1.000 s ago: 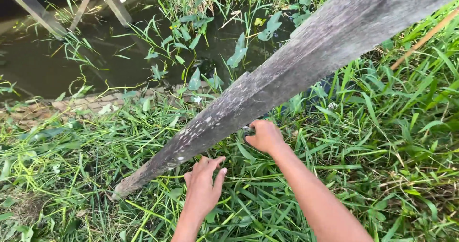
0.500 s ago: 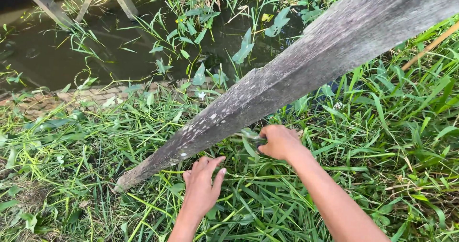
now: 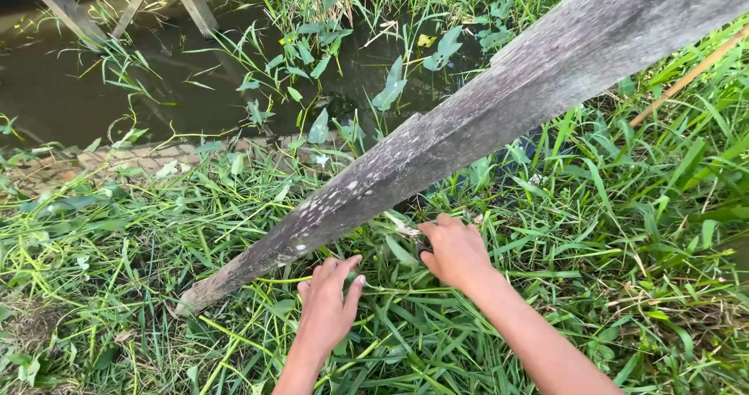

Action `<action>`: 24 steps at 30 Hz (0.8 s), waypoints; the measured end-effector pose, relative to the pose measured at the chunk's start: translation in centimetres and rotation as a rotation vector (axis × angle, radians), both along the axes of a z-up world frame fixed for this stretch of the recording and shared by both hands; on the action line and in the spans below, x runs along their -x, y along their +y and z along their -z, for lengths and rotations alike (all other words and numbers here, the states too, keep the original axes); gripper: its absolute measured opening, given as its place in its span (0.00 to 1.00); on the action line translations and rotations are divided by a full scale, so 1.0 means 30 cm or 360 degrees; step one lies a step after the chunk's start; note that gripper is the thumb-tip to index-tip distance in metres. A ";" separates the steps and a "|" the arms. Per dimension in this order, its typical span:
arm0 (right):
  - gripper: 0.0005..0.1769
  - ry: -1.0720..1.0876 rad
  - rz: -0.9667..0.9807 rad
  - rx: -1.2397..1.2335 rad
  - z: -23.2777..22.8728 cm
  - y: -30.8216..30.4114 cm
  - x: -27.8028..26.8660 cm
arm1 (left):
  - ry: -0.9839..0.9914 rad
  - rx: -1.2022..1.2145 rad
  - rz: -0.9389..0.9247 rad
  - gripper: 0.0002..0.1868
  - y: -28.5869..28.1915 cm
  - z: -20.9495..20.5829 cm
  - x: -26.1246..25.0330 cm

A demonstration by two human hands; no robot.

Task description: Harvesting water spinach plants near a canal using a pair of scissors.

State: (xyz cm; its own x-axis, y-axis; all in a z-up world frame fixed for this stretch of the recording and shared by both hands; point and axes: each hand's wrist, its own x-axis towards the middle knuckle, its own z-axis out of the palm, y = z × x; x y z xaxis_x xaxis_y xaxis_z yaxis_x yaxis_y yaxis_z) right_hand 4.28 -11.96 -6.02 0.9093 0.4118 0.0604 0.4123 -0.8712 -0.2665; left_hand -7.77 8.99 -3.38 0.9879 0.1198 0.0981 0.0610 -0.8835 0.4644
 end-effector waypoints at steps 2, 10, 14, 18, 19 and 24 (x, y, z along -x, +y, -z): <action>0.28 -0.0135 -0.0036 -0.0174 -0.010 0.023 0.031 | 0.0004 -0.0021 -0.0022 0.22 -0.001 0.006 0.015; 0.03 -0.0413 -0.0276 -0.0145 0.044 0.204 0.049 | 0.0006 0.0047 -0.0060 0.19 -0.012 0.040 0.098; 0.06 -0.0126 -0.0252 -0.0138 -0.018 0.075 0.107 | 0.0121 0.0056 -0.0108 0.21 0.008 0.029 0.086; 0.14 0.0083 -0.0150 -0.0086 -0.052 -0.022 0.150 | 0.0034 0.0019 -0.0048 0.21 0.008 0.017 0.076; 0.02 0.0206 -0.0204 -0.0015 -0.063 -0.040 0.159 | -0.0013 0.0027 -0.0030 0.20 -0.001 0.012 0.072; 0.13 0.0168 -0.0150 -0.0202 -0.043 -0.224 0.228 | -0.0102 0.0053 0.0042 0.20 -0.034 0.031 0.048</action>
